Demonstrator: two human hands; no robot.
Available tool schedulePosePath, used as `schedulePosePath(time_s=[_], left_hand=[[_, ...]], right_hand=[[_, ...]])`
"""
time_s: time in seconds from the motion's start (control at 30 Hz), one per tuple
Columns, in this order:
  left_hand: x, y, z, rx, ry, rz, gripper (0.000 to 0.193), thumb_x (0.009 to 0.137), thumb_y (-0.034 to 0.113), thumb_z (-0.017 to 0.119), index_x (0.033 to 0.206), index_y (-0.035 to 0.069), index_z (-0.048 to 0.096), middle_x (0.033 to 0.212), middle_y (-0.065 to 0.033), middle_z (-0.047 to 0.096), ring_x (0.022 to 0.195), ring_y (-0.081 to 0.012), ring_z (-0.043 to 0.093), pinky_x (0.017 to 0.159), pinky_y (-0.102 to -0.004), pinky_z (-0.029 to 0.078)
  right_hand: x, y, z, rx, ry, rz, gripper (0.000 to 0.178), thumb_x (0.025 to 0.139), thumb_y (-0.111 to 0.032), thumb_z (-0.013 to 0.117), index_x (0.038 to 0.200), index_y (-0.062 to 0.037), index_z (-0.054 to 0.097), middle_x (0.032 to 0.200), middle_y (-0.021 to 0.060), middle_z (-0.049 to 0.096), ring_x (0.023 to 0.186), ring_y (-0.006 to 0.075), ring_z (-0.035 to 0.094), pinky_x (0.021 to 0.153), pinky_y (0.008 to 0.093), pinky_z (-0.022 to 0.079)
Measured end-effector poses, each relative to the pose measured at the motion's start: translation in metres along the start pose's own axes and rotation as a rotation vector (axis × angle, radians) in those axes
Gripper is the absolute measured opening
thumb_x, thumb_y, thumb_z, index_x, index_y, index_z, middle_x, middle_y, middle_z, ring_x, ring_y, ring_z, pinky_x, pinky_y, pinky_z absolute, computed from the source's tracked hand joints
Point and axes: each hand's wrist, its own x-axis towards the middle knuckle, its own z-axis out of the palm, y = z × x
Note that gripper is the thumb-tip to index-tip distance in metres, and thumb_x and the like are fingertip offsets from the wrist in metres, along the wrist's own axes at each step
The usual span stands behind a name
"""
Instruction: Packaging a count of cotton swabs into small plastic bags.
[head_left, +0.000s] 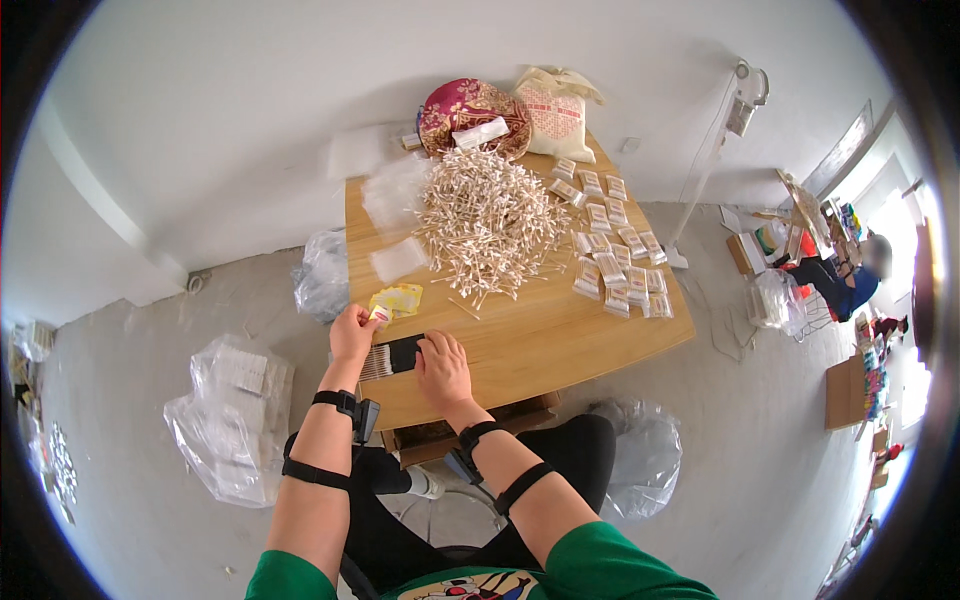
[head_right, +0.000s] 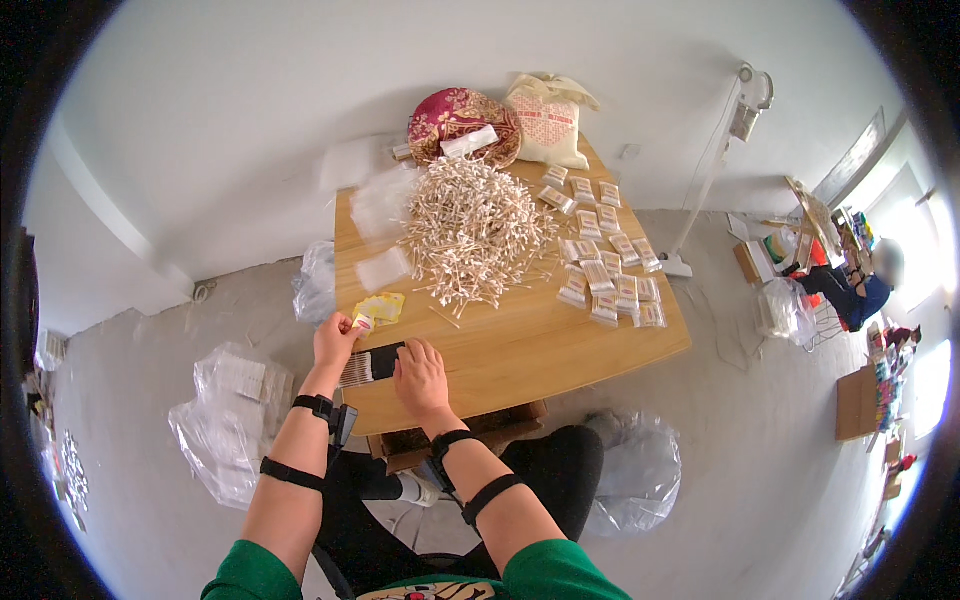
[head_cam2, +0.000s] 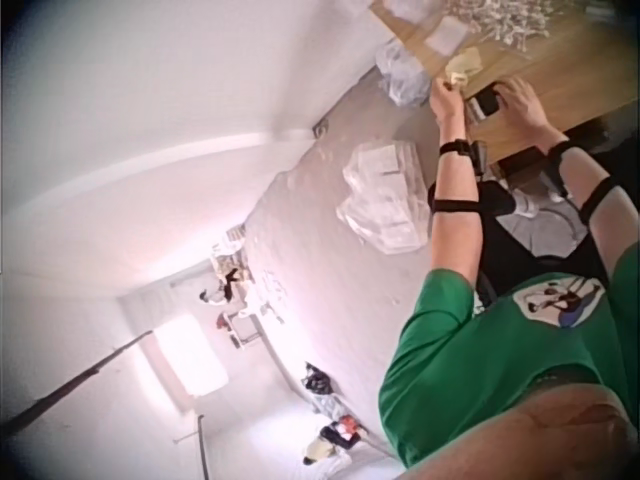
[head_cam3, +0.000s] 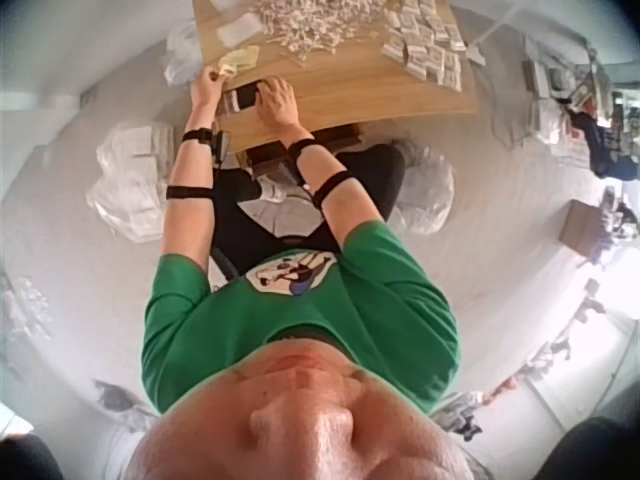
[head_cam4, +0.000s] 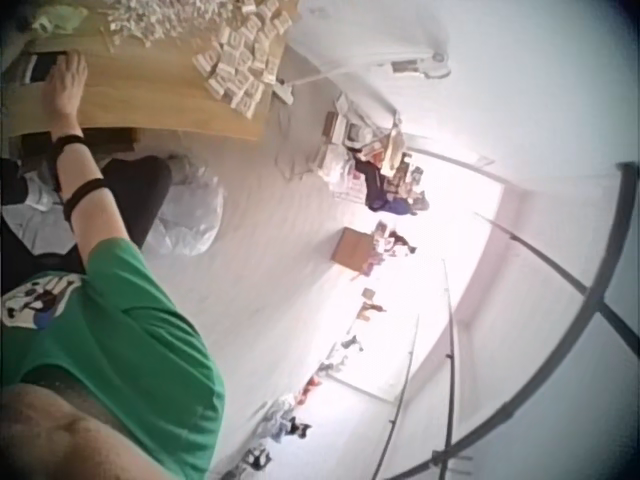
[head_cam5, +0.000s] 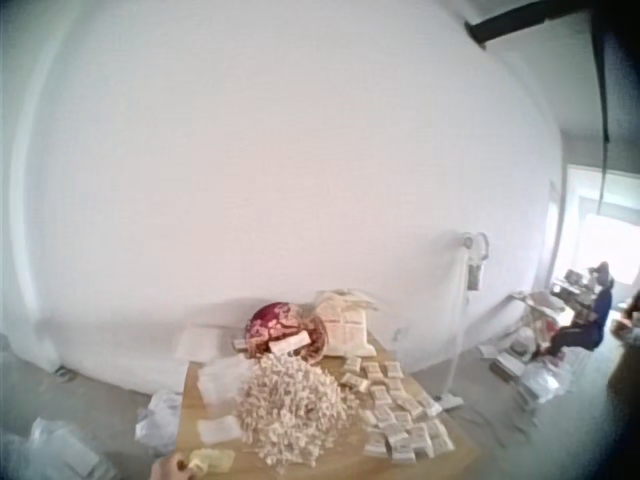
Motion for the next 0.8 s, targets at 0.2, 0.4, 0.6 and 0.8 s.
schedulePosePath(time_s=[0.2,0.4,0.6,0.8], left_hand=[[0.001,-0.005,-0.004,0.002,0.001,0.026,0.023,0.080,0.020,0.075,0.090,0.001,0.068,0.082,-0.0140,0.071,0.073,-0.0243,0.068,0.067,-0.0343,0.053],[-0.012,0.016,-0.019,-0.056,0.008,0.075,0.023,0.081,0.021,0.075,0.087,-0.001,0.069,0.081,-0.0155,0.070,0.072,-0.0249,0.068,0.067,-0.0337,0.052],[-0.053,0.045,-0.037,-0.072,-0.110,0.222,0.018,0.081,0.015,0.073,0.085,-0.001,0.067,0.080,-0.0152,0.065,0.073,-0.0292,0.064,0.065,-0.0377,0.049],[-0.074,0.028,-0.035,-0.190,-0.044,0.297,0.014,0.087,0.015,0.067,0.091,0.002,0.067,0.085,-0.0152,0.065,0.080,-0.0299,0.064,0.069,-0.0376,0.050]], right_hand=[[0.000,-0.005,0.000,0.034,-0.013,0.015,0.020,0.083,-0.010,0.062,0.102,-0.0041,0.063,0.115,0.0118,0.058,0.114,0.0318,0.053,0.098,0.0436,0.042],[-0.001,0.006,0.002,0.100,0.020,0.049,0.024,0.082,-0.011,0.063,0.106,-0.0038,0.062,0.111,0.0125,0.060,0.110,0.0329,0.055,0.097,0.0428,0.042],[0.013,0.004,-0.007,0.354,0.010,0.255,0.029,0.084,-0.017,0.069,0.107,-0.0026,0.062,0.100,0.0134,0.064,0.097,0.0326,0.060,0.084,0.0401,0.048],[0.023,-0.016,-0.008,0.406,-0.194,0.178,0.021,0.084,-0.017,0.070,0.094,-0.0005,0.065,0.081,0.0132,0.066,0.076,0.0307,0.064,0.070,0.0398,0.050]])
